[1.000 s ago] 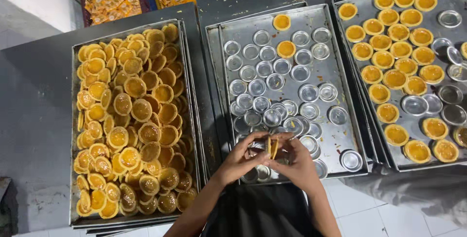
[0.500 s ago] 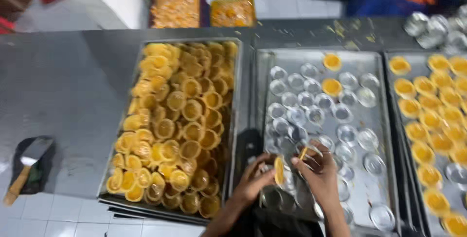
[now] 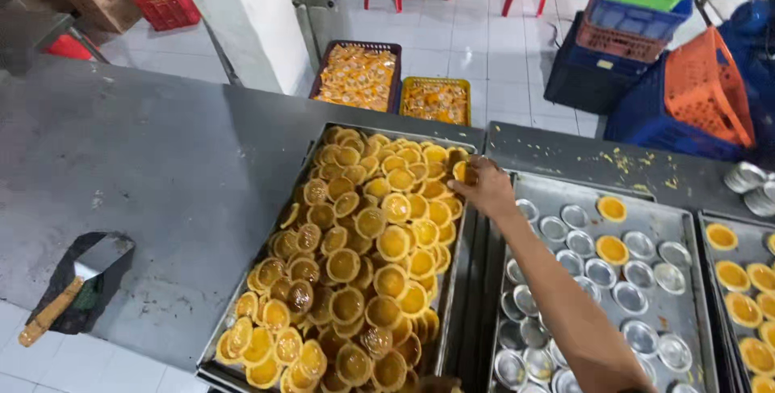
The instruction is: The person stacks small yellow pastries into pairs by hand and places them into a large metal tray.
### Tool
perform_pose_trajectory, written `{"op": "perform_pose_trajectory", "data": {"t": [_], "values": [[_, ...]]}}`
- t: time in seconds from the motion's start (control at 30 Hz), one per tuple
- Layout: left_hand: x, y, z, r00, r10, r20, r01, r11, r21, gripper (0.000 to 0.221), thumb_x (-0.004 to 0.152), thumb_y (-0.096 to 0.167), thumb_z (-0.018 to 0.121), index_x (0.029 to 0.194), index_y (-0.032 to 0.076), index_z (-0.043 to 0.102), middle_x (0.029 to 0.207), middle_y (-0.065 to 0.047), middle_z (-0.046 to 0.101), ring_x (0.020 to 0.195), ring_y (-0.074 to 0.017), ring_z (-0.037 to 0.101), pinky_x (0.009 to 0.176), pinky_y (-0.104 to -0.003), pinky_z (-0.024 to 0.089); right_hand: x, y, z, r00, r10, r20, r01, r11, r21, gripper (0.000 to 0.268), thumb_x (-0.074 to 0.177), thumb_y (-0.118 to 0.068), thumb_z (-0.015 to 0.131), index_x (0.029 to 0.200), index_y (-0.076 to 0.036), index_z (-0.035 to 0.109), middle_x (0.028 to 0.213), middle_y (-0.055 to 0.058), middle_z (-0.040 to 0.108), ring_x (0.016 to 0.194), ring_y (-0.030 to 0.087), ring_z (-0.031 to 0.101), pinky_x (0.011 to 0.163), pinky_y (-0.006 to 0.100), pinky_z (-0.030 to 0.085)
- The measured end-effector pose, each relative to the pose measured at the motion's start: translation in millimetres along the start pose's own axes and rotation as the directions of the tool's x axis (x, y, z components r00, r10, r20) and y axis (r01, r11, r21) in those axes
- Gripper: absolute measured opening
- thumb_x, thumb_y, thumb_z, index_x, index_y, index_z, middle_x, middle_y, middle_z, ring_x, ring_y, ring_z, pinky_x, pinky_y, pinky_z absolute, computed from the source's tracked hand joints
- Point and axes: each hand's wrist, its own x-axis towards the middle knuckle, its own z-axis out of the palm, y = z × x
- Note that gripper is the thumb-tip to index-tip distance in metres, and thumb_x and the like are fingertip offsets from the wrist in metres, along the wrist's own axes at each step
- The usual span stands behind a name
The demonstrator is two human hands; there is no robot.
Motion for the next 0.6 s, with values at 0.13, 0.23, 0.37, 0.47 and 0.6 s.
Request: {"op": "perform_pose_trajectory", "data": {"t": [0.13,0.23,0.37,0.47,0.6], "values": [[7,17,-4,0.995,0.080,-0.056,-0.080,0.997,0.007,0.037,0.099,0.019,0.071,0.133,0.007,0.073,0.116,-0.006,0.078,0.091,-0.0089,0.068,0.081,-0.018,0.047,24,1,13,1.000,-0.017,-0.012,0.016,0.996,-0.091,0.077,0.081,-0.047,0.091,0.143,-0.011,0.062,0.130,0.023,0.068,0.121,0.048,0.069,0.105,0.056,0.058],[27,39,-3,0.984,0.152,-0.090,-0.150,0.988,0.026,0.037,0.099,0.019,0.070,0.132,0.004,0.073,0.113,-0.008,0.078,0.083,-0.0103,0.067,0.075,-0.021,0.048,10,-9,1,0.992,-0.058,-0.108,0.049,0.995,-0.084,0.072,0.096,-0.049,0.080,0.145,-0.003,0.056,0.134,0.028,0.067,0.114,0.048,0.072,0.092,0.059,0.061],[14,25,31,0.959,0.191,-0.211,-0.198,0.980,-0.009,0.037,0.099,0.019,0.068,0.130,0.001,0.075,0.108,-0.012,0.078,0.072,-0.0124,0.065,0.067,-0.024,0.051,-98,-20,-40,0.989,-0.081,0.127,0.045,0.964,0.264,0.070,0.096,-0.042,0.075,0.151,-0.007,0.051,0.116,0.009,0.066,0.093,0.021,0.061,0.071,0.034,0.055],[23,40,53,0.956,0.132,-0.263,-0.148,0.988,-0.043,0.041,0.096,0.025,0.070,0.130,0.002,0.074,0.111,-0.012,0.081,0.086,-0.0164,0.071,0.077,-0.029,0.055,-170,-5,-72,0.915,-0.288,0.282,0.140,0.884,0.446,0.046,0.096,-0.033,0.074,0.135,-0.010,0.064,0.114,0.002,0.072,0.092,0.014,0.064,0.074,0.027,0.054],[31,65,96,0.895,-0.206,-0.395,0.132,0.969,-0.207,0.044,0.087,0.023,0.077,0.127,0.003,0.080,0.128,-0.020,0.086,0.114,-0.0265,0.081,0.098,-0.037,0.064,-260,-11,-112,0.861,-0.174,0.477,-0.145,0.817,0.558,0.087,0.078,-0.041,0.095,0.153,-0.019,0.057,0.154,0.001,0.064,0.129,0.021,0.071,0.105,0.045,0.056]]}}
